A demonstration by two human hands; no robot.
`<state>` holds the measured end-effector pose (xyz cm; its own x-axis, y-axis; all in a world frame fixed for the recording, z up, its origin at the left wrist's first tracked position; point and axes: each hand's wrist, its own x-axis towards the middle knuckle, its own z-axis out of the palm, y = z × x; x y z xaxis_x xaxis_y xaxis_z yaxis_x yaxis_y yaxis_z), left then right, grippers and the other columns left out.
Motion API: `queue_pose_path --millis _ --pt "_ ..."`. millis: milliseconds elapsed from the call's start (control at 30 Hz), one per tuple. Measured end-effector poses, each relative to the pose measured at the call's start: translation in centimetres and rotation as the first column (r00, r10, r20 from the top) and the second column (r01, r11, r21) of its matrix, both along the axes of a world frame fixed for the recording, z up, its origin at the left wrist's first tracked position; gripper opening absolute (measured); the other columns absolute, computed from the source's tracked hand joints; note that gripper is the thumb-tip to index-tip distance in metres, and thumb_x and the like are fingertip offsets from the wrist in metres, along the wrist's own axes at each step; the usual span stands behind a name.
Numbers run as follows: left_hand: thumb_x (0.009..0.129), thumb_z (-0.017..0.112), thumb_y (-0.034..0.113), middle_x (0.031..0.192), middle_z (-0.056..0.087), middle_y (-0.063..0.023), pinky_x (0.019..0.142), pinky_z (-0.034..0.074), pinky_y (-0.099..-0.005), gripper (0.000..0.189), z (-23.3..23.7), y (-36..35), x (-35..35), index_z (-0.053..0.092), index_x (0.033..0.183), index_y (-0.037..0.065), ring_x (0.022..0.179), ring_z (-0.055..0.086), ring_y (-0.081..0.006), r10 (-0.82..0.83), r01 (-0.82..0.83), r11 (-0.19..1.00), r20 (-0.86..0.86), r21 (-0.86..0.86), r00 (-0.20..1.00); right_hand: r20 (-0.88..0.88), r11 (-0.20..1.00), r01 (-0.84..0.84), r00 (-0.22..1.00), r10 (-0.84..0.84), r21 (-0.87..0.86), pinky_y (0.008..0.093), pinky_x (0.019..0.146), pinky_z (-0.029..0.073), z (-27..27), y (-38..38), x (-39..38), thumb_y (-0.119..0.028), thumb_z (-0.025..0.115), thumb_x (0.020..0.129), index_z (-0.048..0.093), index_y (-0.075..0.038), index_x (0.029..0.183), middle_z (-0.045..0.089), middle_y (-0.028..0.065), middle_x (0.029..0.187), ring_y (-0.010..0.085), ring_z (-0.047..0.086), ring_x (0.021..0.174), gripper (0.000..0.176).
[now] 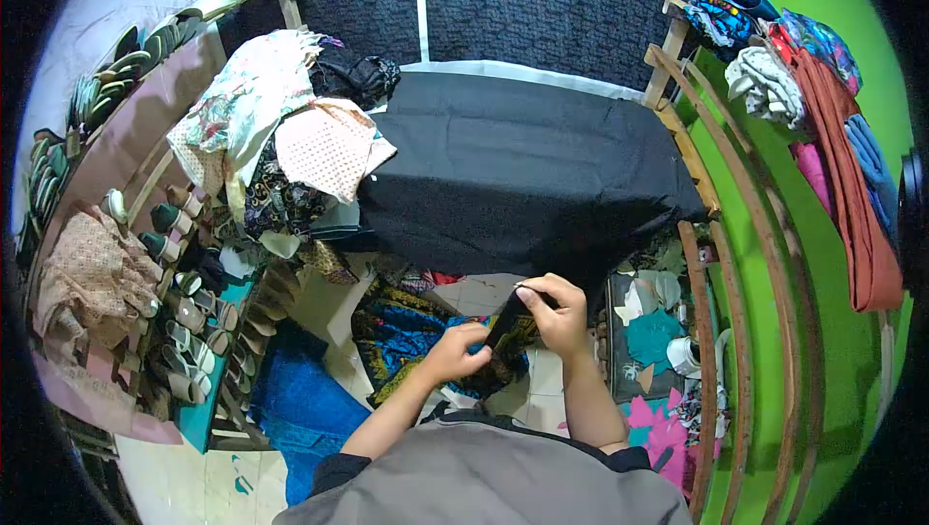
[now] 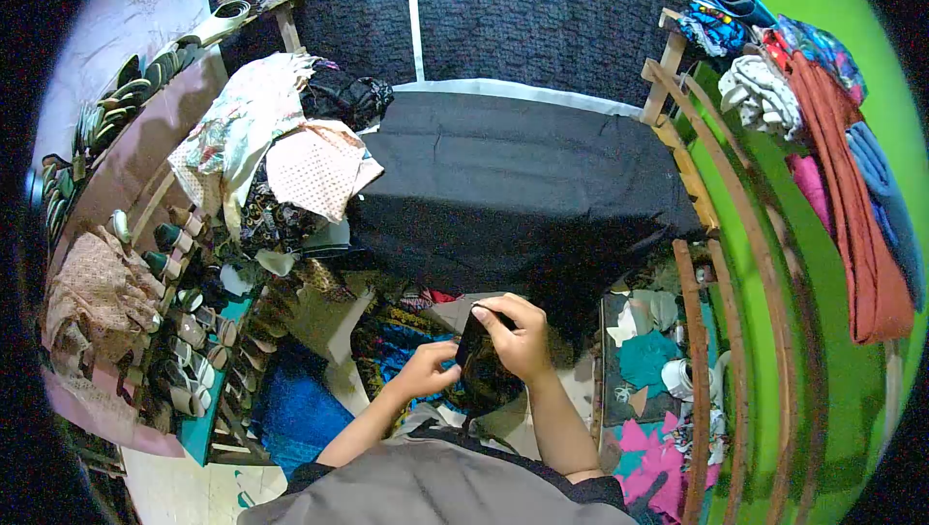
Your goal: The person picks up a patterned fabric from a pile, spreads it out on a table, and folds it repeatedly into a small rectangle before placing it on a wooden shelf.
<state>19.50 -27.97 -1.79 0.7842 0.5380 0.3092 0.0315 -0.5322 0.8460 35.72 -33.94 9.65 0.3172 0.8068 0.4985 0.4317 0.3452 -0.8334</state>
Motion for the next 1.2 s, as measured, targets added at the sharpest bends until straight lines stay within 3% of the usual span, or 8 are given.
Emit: queue_pose_path --millis 67,167,267,367,467,700,900,1200 --pt "0.069 0.057 0.012 0.087 0.057 -0.0165 0.076 0.044 -0.0372 0.024 -1.1 -0.1 0.7 0.058 0.091 -0.001 0.082 0.055 -0.0327 -0.096 0.091 0.994 0.086 0.053 0.992 0.006 1.000 -0.001 1.000 0.001 0.024 0.0245 0.058 0.041 0.3 0.2 -0.3 -0.001 0.063 0.074 0.063 0.002 0.078 0.059 0.0084 0.069 0.0146 0.055 0.063 0.005" --pt "0.068 0.061 0.011 0.087 0.058 -0.0136 0.069 0.046 -0.0353 0.022 -2.7 -1.5 2.0 0.060 0.087 0.001 0.081 0.056 -0.0306 -0.030 0.024 0.996 0.069 0.087 0.997 -0.018 0.998 0.011 1.000 -0.010 0.055 0.0233 0.057 0.040 0.8 0.2 -1.0 -0.001 0.062 0.075 0.062 0.002 0.079 0.058 0.0070 0.068 0.0124 0.052 0.062 0.005" --pt "0.068 0.062 0.013 0.081 0.057 -0.0145 0.068 0.046 -0.0368 0.020 -5.5 -2.0 2.8 0.059 0.084 0.001 0.077 0.056 -0.0324 0.152 -0.150 0.964 0.006 0.219 0.988 -0.027 0.995 0.050 0.998 -0.048 0.082 0.0228 0.058 0.039 1.0 0.2 -0.9 -0.001 0.061 0.076 0.062 0.003 0.078 0.058 0.0067 0.069 0.0119 0.052 0.062 0.005" --pt "0.069 0.060 0.017 0.081 0.056 -0.0204 0.069 0.045 -0.0405 0.022 -4.7 -2.5 2.9 0.057 0.078 -0.003 0.078 0.055 -0.0359 0.164 -0.149 0.986 -0.253 0.077 0.953 -0.031 0.992 0.093 0.995 -0.090 0.086 0.0229 0.059 0.041 1.2 0.0 -0.7 -0.003 0.061 0.077 0.061 0.003 0.079 0.060 0.0071 0.071 0.0123 0.054 0.064 0.005" --pt "0.068 0.061 0.019 0.074 0.056 -0.0222 0.066 0.045 -0.0413 0.024 -5.5 -2.6 3.6 0.059 0.075 -0.004 0.073 0.055 -0.0374 0.166 -0.145 0.985 -0.271 0.098 0.948 -0.052 0.985 0.149 0.988 -0.145 0.092 0.0243 0.062 0.043 1.7 -0.2 -0.4 -0.004 0.062 0.076 0.062 0.002 0.080 0.061 0.0092 0.073 0.0150 0.057 0.066 0.007" --pt "0.066 0.064 0.024 0.067 0.056 -0.0225 0.060 0.044 -0.0434 0.028 -8.3 -1.8 3.7 0.059 0.068 -0.004 0.067 0.056 -0.0377 -0.147 0.169 0.986 -0.432 0.012 0.890 -0.134 0.941 0.287 0.955 -0.265 0.182 0.0211 0.061 0.039 4.5 -0.2 0.5 -0.005 0.060 0.079 0.062 0.002 0.079 0.059 0.0030 0.073 0.0081 0.051 0.067 0.007" --pt "0.066 0.067 0.035 0.067 0.056 -0.0217 0.061 0.044 -0.0442 0.037 -14.4 -2.4 1.8 0.060 0.067 -0.002 0.068 0.056 -0.0379 -0.227 0.271 0.962 -0.470 0.027 0.853 -0.279 0.737 0.532 0.846 -0.453 0.416 0.0237 0.071 0.042 7.8 -1.1 4.7 -0.006 0.060 0.080 0.061 0.000 0.078 0.062 0.0059 0.079 0.0126 0.054 0.074 0.006" --pt "0.073 0.061 0.039 0.076 0.059 -0.0182 0.069 0.045 -0.0433 0.038 -18.1 -2.0 -3.1 0.062 0.073 0.001 0.077 0.056 -0.0347 -0.220 0.310 0.949 -0.573 0.063 0.790 -0.472 0.451 0.736 0.673 -0.570 0.505 0.0233 0.072 0.039 13.1 -5.7 14.7 -0.017 0.061 0.083 0.062 -0.002 0.085 0.059 0.0013 0.084 0.0096 0.050 0.076 0.016"
